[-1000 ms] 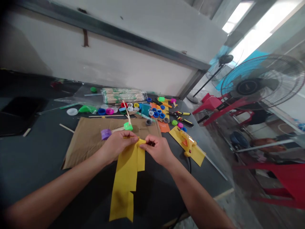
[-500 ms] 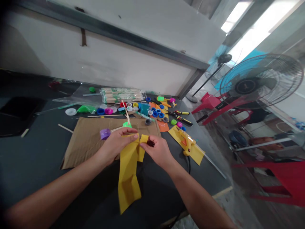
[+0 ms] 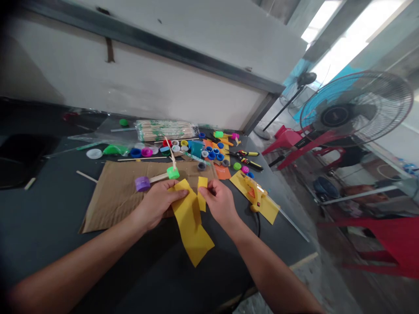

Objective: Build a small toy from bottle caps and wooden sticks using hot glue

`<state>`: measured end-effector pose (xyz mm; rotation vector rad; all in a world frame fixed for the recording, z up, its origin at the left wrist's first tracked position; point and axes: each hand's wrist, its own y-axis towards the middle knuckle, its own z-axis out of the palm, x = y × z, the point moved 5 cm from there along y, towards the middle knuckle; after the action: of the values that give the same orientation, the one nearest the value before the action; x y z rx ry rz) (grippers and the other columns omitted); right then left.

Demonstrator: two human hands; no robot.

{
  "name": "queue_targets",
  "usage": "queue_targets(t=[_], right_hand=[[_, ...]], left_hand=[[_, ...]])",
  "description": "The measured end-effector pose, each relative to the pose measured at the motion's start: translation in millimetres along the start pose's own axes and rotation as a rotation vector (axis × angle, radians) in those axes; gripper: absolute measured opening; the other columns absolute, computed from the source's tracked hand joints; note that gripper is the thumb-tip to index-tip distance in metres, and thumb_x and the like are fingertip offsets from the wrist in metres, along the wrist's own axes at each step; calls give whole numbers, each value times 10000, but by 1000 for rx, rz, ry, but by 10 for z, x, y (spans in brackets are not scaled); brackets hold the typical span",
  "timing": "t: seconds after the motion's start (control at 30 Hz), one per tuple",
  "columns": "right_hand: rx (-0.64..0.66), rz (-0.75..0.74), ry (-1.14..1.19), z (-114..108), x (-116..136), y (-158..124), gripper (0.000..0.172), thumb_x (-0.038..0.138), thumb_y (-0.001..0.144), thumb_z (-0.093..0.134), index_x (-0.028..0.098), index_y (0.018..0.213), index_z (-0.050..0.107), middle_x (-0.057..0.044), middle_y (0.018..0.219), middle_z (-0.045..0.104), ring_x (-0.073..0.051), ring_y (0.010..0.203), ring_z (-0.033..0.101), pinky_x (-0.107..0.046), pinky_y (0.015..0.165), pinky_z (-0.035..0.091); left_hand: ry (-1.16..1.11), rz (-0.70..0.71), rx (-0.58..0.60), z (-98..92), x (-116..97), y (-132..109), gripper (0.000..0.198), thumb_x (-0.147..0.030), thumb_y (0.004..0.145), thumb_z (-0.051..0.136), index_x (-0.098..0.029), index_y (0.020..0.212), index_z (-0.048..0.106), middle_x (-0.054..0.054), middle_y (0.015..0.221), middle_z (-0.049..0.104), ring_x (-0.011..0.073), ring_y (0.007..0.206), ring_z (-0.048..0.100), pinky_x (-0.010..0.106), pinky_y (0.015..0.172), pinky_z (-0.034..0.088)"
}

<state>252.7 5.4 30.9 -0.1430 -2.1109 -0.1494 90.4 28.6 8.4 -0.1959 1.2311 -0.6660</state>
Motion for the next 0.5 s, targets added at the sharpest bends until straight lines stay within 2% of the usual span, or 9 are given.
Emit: queue_targets(t=[0.2, 0.33, 0.43, 0.5], right_hand=[[-151, -19, -24, -116, 3, -18, 282, 411, 802, 621, 217, 680, 457, 55, 529, 473, -109, 458, 434, -234, 460, 333], [-263, -42, -71, -302, -86, 19, 288, 420, 793, 625, 220, 678, 452, 54, 526, 464, -115, 467, 436, -240, 458, 332], [-336, -6, -65, -504, -228, 102, 312, 458, 781, 637, 220, 687, 459, 63, 496, 463, -110, 432, 422, -237, 431, 317], [-365, 23, -3, -625, -318, 164, 319, 485, 773, 645, 214, 716, 487, 66, 493, 481, -106, 413, 420, -232, 413, 314]], left_hand=[[101, 180, -82, -83, -30, 36, 177, -262, 693, 721, -173, 791, 603, 18, 679, 671, 165, 597, 659, 248, 515, 515], [183, 279, -85, -72, -96, -36, 173, -302, 718, 706, -183, 801, 611, 4, 656, 649, 150, 580, 637, 225, 481, 488], [202, 321, -38, -12, -251, -149, 176, -306, 725, 704, -180, 790, 601, -1, 677, 647, 135, 579, 622, 222, 492, 487], [179, 399, -54, -36, -457, -215, 175, -297, 736, 699, -173, 817, 605, -3, 701, 646, 128, 597, 614, 219, 502, 486]])
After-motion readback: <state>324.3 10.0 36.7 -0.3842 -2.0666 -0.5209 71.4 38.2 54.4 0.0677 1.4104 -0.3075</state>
